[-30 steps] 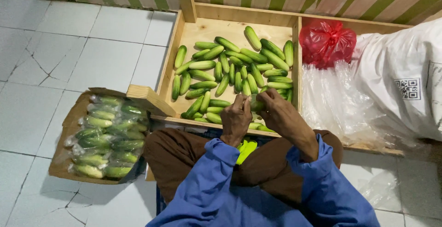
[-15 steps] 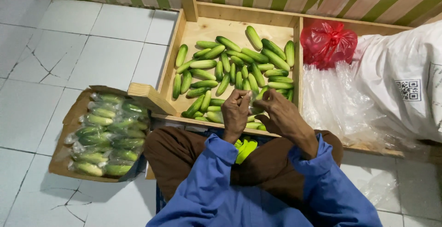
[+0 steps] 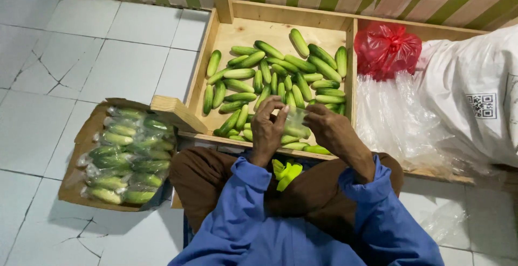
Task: The person wipes cucumbers with a cloth, places them into plastic bags, and puts the bagged cucumbers into a cardboard box.
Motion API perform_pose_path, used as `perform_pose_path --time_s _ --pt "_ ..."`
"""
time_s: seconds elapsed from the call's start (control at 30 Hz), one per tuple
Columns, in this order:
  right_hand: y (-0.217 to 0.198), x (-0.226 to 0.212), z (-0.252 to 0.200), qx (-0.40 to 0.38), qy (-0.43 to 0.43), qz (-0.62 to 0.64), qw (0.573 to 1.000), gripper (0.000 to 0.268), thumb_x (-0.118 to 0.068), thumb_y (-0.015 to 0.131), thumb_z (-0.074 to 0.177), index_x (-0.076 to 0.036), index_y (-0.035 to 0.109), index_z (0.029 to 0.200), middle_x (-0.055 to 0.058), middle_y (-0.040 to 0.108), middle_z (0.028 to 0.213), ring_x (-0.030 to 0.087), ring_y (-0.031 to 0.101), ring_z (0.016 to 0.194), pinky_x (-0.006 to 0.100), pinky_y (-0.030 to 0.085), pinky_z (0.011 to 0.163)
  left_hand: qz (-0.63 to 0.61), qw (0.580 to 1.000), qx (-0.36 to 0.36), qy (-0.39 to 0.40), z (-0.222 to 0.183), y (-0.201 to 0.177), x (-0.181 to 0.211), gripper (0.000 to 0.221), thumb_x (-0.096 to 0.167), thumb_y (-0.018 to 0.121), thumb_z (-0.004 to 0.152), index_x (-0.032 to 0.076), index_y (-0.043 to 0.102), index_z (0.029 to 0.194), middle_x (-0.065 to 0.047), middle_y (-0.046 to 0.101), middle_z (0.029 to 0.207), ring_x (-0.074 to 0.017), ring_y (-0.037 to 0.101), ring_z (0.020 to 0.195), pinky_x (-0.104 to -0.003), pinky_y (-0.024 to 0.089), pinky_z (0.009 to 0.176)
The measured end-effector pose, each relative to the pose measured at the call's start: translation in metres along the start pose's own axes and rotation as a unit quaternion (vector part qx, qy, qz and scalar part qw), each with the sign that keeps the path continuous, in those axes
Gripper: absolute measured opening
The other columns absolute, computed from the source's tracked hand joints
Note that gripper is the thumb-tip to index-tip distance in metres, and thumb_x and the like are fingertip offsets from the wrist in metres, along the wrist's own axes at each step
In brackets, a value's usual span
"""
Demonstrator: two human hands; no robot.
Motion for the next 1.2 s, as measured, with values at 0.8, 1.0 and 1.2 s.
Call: perform_pose_path --time_s 0.8,1.0,1.2 --pt "-0.011 0.001 -0.018 0.194 0.201 0.505 0.817 0.009 -0.001 0.074 0.093 0.000 0.077 0.101 0.017 0.077 0.087 0.019 0.072 0.088 0.038 0.059 0.088 -0.243 0.962 -0.124 -0.020 0.001 0.005 -0.017 0.023 0.003 0.086 0.083 -0.003 0.076 0.104 -0.016 0.075 0.082 -0.0143 0.071 0.074 -0.029 0.063 0.062" --pt "-0.012 -0.012 -0.019 0.226 0.175 0.452 0.845 0.014 0.002 0.079 0.088 -0.002 0.080 0.101 0.013 0.078 0.085 0.013 0.070 0.088 0.035 0.059 0.084 -0.108 0.990 -0.081 0.042 -0.003 0.008 0.003 0.013 0.011 0.089 0.079 0.011 0.080 0.089 -0.009 0.069 0.075 -0.0108 0.065 0.064 -0.028 0.054 0.054" --pt "0.088 0.062 -0.149 0.090 0.278 0.005 0.956 0.039 -0.027 0.067 0.070 -0.016 0.064 0.107 0.010 0.057 0.090 0.030 0.054 0.077 0.045 0.043 0.065 -0.042 0.990 -0.064 0.118 -0.010 0.008 0.025 0.004 0.013 0.079 0.091 0.011 0.075 0.089 -0.002 0.056 0.078 -0.0147 0.054 0.070 -0.029 0.045 0.063"
Point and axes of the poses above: each hand's wrist, its own z-axis towards the middle knuckle, its own y-axis out of the palm, x = y × z, the point moved 3 cm from there along z, towards the middle knuckle
